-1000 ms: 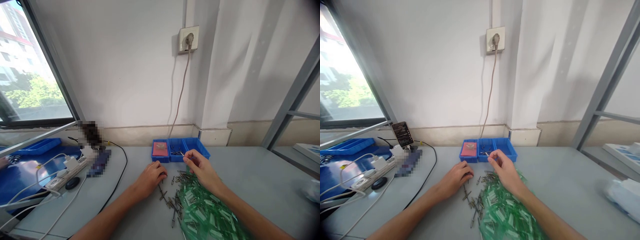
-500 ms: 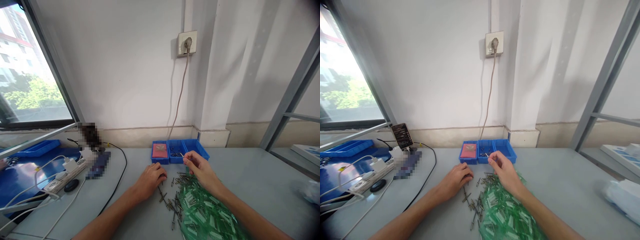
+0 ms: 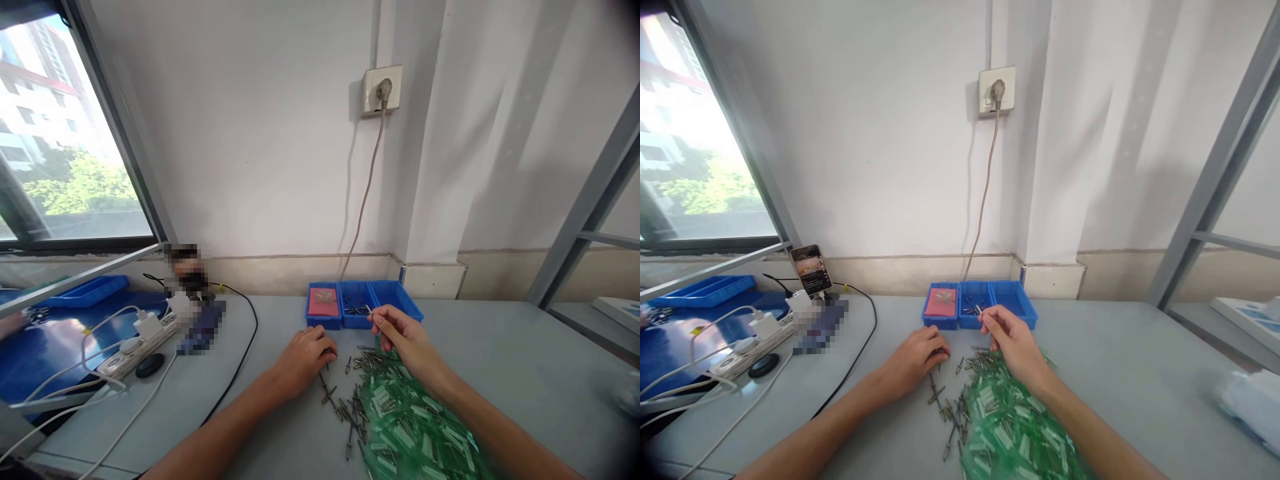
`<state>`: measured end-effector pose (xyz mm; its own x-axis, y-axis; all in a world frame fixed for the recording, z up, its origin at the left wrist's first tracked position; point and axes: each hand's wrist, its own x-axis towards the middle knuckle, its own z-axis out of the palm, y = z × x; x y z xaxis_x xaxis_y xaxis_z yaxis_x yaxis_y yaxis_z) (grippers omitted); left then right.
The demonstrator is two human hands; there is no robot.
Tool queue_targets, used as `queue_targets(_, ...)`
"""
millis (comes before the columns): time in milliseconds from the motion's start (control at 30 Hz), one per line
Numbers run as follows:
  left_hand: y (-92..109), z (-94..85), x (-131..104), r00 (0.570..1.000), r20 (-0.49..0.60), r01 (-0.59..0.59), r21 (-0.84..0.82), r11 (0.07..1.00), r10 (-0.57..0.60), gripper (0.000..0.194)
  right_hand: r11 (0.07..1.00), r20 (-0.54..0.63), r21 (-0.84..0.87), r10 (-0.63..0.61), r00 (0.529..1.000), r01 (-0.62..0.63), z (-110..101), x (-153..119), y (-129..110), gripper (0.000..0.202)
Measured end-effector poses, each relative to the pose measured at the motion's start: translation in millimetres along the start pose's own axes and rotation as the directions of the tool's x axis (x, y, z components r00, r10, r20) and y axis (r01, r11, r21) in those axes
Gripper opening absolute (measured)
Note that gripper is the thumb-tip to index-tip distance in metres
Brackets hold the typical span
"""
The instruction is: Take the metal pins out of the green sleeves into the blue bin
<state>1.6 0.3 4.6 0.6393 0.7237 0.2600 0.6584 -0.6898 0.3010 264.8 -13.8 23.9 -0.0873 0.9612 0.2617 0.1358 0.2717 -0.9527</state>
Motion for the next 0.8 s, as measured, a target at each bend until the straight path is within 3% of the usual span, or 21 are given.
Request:
queue_targets(433,1,-1.4,0,1.0,0.011,-0.004,-0.003,1.0,0.004,0.018,0.996,0.025,0.083,0.004,1.0,-0.006,5,-2,-8,0.043)
queue_targets(800,1,-0.7,1,1.0,0.009,0.011,0.007,1.0,-0.011,0.016,1.0,0.002,0.013,0.028,1.0,-0.028,5,-3,-8,0.041)
